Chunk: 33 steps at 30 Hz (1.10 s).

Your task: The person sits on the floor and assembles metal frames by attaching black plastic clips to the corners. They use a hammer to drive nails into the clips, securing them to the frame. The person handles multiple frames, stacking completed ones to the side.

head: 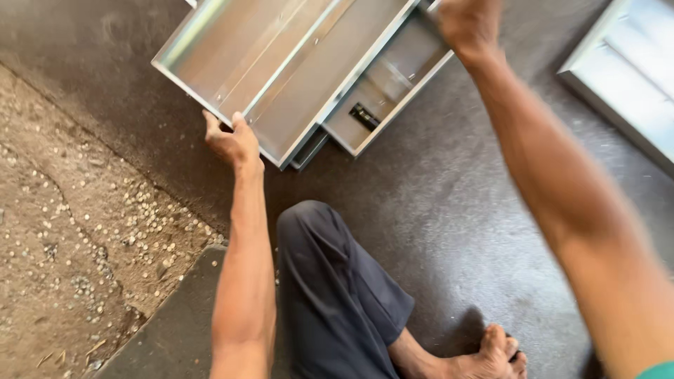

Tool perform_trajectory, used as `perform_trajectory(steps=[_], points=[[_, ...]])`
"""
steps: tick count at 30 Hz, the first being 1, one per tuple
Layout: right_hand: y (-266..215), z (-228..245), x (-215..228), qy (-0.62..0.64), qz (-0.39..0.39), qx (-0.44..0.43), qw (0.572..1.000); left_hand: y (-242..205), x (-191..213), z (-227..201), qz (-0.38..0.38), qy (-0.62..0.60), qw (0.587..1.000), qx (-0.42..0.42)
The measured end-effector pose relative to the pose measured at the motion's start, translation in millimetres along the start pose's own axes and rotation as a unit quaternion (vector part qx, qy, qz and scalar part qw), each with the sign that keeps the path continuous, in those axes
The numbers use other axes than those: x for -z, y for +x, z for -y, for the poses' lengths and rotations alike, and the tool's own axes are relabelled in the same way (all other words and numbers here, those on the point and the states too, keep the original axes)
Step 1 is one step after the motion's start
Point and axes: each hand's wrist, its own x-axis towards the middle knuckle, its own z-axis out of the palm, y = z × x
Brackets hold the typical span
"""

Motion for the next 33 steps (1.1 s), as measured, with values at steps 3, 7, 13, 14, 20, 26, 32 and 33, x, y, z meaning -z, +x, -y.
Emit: perform_trajectory(steps=[3,7,13,14,20,26,32,33], points=[[-76,-2,-16,0.369,-0.194,-0.376,0.828,-14,19,-11,0.043,0.133,0.986,0.096],[-133,40,-33,0.593,0.038,-0.388,0.705,-55,26,-31,0.138,-0.012,0.98,0.14],[-105,64,-65,0.642,0.08,-0.37,0.666,-43,23,-23,0.133,-0.074,0.984,0.093],[-101,63,-70,0.631,0.086,-0.372,0.676,-36,22,-23,0.131,-0.046,0.984,0.108],[-64,39,-131,0.656,0.106,-0.293,0.688,23,2,-7,0.1,-0.057,0.992,0.055],[-11,42,-167,0.642,0.098,-0.269,0.711,75,-16,-4,0.087,-0.048,0.992,0.072],[-149,91,-66,0.177,0.128,-0.085,0.972,20,2,-42,-0.052,0.044,0.985,-0.158],[-201,96,-37,0.284,0.218,-0.051,0.932,-9,3,-50,0.001,0.02,0.986,-0.165]])
